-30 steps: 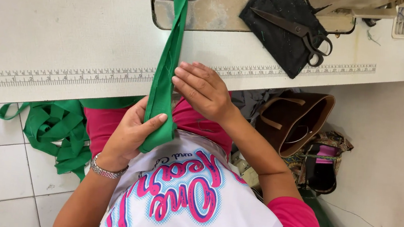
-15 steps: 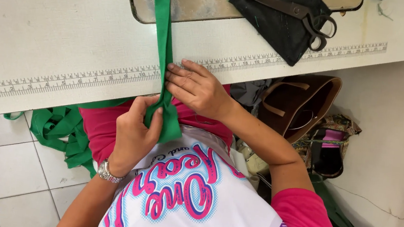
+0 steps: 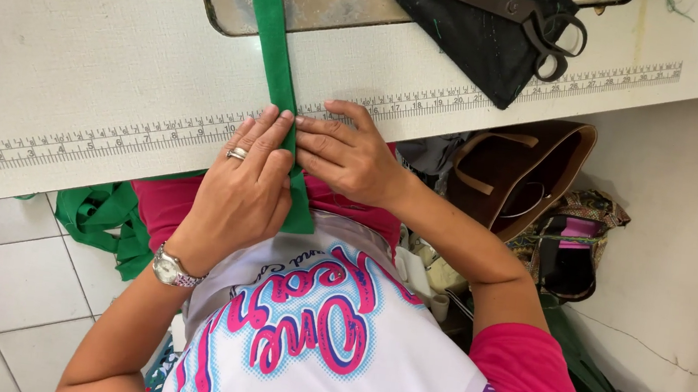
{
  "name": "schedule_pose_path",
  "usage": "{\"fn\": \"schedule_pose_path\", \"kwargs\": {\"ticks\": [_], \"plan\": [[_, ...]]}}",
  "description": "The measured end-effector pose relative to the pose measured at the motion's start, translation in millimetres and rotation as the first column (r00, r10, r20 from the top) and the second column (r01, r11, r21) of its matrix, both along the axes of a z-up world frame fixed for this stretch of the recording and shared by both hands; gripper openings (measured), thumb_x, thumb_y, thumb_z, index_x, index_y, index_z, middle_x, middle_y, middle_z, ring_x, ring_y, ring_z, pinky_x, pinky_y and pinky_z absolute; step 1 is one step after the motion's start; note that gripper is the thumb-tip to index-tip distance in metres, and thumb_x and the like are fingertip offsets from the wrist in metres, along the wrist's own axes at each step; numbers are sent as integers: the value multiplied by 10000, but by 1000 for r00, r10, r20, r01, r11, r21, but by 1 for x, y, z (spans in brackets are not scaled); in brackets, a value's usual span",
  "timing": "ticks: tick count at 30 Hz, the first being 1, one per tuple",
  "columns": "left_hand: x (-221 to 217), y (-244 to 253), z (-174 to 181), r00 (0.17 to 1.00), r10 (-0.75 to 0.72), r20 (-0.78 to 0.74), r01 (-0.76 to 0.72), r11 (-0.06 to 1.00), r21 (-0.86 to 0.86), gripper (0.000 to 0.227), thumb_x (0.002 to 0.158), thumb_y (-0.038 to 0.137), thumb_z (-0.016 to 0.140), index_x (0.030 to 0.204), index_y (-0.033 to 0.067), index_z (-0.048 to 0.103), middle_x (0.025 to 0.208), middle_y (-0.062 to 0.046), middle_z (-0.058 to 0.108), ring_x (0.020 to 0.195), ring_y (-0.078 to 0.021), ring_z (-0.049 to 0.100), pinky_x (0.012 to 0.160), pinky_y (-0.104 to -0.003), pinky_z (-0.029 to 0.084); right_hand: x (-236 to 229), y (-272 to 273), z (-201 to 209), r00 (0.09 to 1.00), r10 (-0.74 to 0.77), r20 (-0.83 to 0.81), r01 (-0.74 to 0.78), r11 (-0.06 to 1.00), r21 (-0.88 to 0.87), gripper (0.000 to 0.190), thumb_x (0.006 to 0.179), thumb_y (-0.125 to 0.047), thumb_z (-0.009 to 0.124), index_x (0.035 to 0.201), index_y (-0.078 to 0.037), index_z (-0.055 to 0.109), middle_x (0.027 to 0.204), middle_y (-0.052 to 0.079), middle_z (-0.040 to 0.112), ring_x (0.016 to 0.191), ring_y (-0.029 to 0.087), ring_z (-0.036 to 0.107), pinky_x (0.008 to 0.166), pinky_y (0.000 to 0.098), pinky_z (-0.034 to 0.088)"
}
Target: Sewing green fabric strips using an industrial sewing machine
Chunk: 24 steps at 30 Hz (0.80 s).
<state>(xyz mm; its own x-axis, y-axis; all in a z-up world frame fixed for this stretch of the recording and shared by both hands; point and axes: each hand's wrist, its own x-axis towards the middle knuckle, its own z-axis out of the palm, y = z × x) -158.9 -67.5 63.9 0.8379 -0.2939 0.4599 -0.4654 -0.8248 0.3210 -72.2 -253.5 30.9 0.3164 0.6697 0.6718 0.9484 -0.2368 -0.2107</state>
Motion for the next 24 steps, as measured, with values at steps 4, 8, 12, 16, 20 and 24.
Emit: {"fn": "schedule_pose_path", "kwargs": {"ticks": [4,8,12,16,20,24], "plan": [[0,0,-2,1000,-9,-30,10,1000,29,198,929,167,495,1056,30,557,1422,-228,589,1365,-373,570,1151,-464,410,-3,0,-3,999,-13,-37,15,999,46,197,1043,-172,640,915,-166,789,1062,-26,770,1082,158,723,1062,455,478],[1,-2,1,1000,14,-25,-12,997,73,200,909,175,498,1060,56,554,1422,-203,595,1365,-341,581,1146,-460,402,-4,-3,-13,998,-6,-56,10,998,65,185,1038,-164,648,907,-162,779,1079,-22,762,1092,163,721,1078,460,471],[0,-1,3,1000,10,-22,-8,996,91,221,888,198,499,1064,80,561,1343,-172,607,1337,-329,599,1117,-454,411,-3,1,-10,994,23,-105,-7,989,148,132,998,-113,707,881,-106,767,1176,51,697,1152,256,683,1068,506,495],[-3,0,-3,999,-5,-46,8,998,63,233,914,226,468,1072,86,566,1263,-145,609,1319,-316,604,1101,-442,407,-2,3,-1,991,40,-131,-28,995,93,188,1044,-121,650,886,-101,749,1340,96,685,1248,261,671,1135,514,411],[0,8,6,996,-39,-80,40,999,11,227,904,218,483,1079,96,563,1243,-121,610,1288,-297,618,1079,-430,419,-3,0,-3,992,40,-122,-32,998,61,176,1040,-136,652,901,-120,760,1306,82,704,1219,236,688,1143,516,392],[19,28,-4,981,-153,-121,137,982,-127,220,990,290,492,1066,113,599,1096,-86,632,1175,-303,670,938,-430,488,0,-2,-6,993,30,-111,-27,999,28,161,1029,-141,662,903,-143,763,1238,51,727,1186,207,696,1125,518,398]]}}
